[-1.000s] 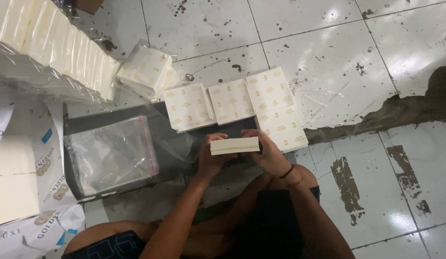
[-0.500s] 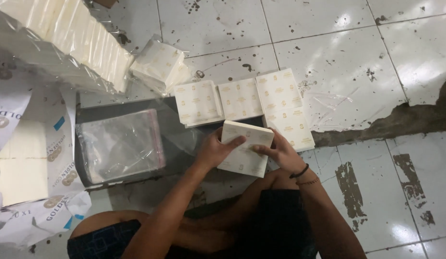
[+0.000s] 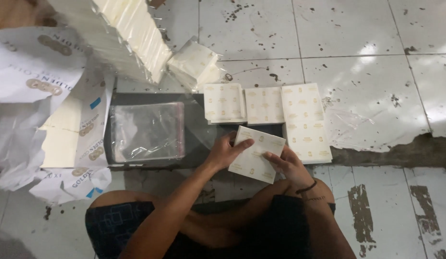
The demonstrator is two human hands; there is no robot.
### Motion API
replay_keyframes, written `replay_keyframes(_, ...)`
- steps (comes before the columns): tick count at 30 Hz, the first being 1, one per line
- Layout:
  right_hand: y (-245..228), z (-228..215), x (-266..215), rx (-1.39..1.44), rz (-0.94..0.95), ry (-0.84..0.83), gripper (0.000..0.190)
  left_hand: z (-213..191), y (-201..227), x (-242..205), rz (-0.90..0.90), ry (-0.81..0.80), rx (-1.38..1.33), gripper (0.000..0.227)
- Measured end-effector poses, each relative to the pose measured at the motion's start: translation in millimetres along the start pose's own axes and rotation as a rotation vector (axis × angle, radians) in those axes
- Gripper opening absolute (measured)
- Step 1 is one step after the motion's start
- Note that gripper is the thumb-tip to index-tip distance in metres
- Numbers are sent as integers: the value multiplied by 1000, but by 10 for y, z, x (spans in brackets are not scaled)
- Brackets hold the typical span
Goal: Sorting and stacking small paper labels into organized piles on the floor.
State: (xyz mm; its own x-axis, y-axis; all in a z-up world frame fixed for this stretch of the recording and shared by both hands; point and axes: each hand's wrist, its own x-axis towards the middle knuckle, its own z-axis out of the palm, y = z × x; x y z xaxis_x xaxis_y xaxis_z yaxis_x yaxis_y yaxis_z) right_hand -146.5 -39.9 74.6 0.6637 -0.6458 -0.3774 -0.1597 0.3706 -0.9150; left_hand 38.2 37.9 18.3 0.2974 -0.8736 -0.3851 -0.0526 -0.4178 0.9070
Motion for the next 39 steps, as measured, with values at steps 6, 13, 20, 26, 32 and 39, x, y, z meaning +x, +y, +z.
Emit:
replay_keyframes(6,635,-211,38,171,132,142,38,-269,-419,-92,55,204,294,75)
replay_keyframes(13,860,-227,-117,273,187,216,41,-689,-1529,-172,348,287,931,51)
replay_keyframes(20,869,-71,-55,278,185,231,39,-756,-1719,-97,527,394,914,23)
replay_keyframes(26,921,-19,-34,288,200,213,39,-713,-1673,-143,490,341,1095,21)
replay_keyframes(32,915,112,25,336,187,193,42,-714,-1769,1,367,233,1135,19)
replay_keyframes(39,861,386,154,352,194,133,47,-689,-1071,-225,233,282,861,20)
